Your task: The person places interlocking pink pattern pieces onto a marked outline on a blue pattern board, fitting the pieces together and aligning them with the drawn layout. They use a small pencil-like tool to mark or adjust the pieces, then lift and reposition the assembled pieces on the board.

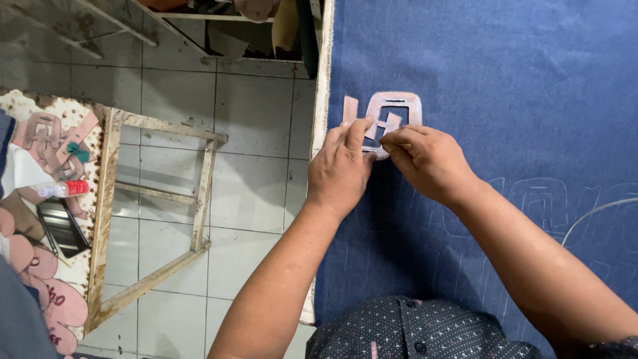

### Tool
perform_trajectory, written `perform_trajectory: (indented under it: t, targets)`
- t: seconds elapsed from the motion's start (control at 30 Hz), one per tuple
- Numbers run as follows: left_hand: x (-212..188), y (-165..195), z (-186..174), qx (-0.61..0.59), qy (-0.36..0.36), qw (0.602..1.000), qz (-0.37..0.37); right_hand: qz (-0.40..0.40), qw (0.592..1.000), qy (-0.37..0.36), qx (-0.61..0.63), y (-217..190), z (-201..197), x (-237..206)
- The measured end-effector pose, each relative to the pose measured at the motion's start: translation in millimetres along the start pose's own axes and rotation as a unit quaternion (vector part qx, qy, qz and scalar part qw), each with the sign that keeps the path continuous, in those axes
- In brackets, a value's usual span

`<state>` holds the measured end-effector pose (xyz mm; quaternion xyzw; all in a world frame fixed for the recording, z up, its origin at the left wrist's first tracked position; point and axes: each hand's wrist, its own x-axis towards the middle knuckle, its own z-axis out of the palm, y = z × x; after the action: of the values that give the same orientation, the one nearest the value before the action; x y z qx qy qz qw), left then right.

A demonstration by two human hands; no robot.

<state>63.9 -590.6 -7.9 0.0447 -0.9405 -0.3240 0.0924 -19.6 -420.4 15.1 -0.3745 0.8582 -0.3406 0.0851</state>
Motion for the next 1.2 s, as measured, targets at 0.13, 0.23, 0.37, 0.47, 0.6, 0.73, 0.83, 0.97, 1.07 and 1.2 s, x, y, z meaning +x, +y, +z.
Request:
perform_trajectory:
  t: [0.13, 0.23, 0.37, 0.47, 0.6, 0.73, 0.83, 0.97, 1.07, 1.2]
  targets:
    - [1.2, -1.6, 0.0, -0.006, -0.005, 1.0, -0.015, -0.011, 1.0, 0.023, 0.015, -0.6, 5.7, 1.3]
    - [2.4, -2.9, -1.7, -0.008, -0.01, 1.0, -0.012, -0.025, 0.999, 0.023, 0.009, -2.8, 13.4, 5.2]
    - [3.8, -2.5, -4.1, -0.015, -0.027, 0.999, -0.025, -0.011, 0.999, 0.016, 0.03, -3.0, 13.6, 8.5]
    - [4.0, -2.8, -6.2, -0.021, -0.029, 0.999, -0.023, -0.013, 0.999, 0.016, 0.029, -5.3, 11.0, 4.2]
    - [4.1, -2.4, -5.7, -0.016, -0.038, 0.999, -0.026, -0.019, 0.999, 0.001, 0.028, -10.8, 10.4, 0.3]
    - [3.7, -3.2, -5.0, 0.006, -0.035, 0.999, -0.016, -0.083, 0.995, -0.004, 0.046, -15.1, 9.1, 0.5]
    - [4.1, -2.4, -4.9, -0.006, -0.025, 1.0, -0.004, -0.052, 0.997, -0.017, -0.061, -15.5, 4.7, -3.5]
    - [7.1, 3.7, -5.2, 0.042, -0.056, 0.998, 0.002, -0.013, 0.998, 0.005, -0.056, -7.9, 1.1, -2.6]
    - [12.7, 11.8, -5.1, 0.067, -0.074, 0.995, -0.008, 0.02, 0.995, 0.098, -0.012, 5.7, -6.3, 9.5]
    - [23.7, 22.6, -2.2, 0.12, -0.097, 0.988, 0.01, 0.119, 0.988, 0.099, 0.019, 19.7, -16.9, 27.0]
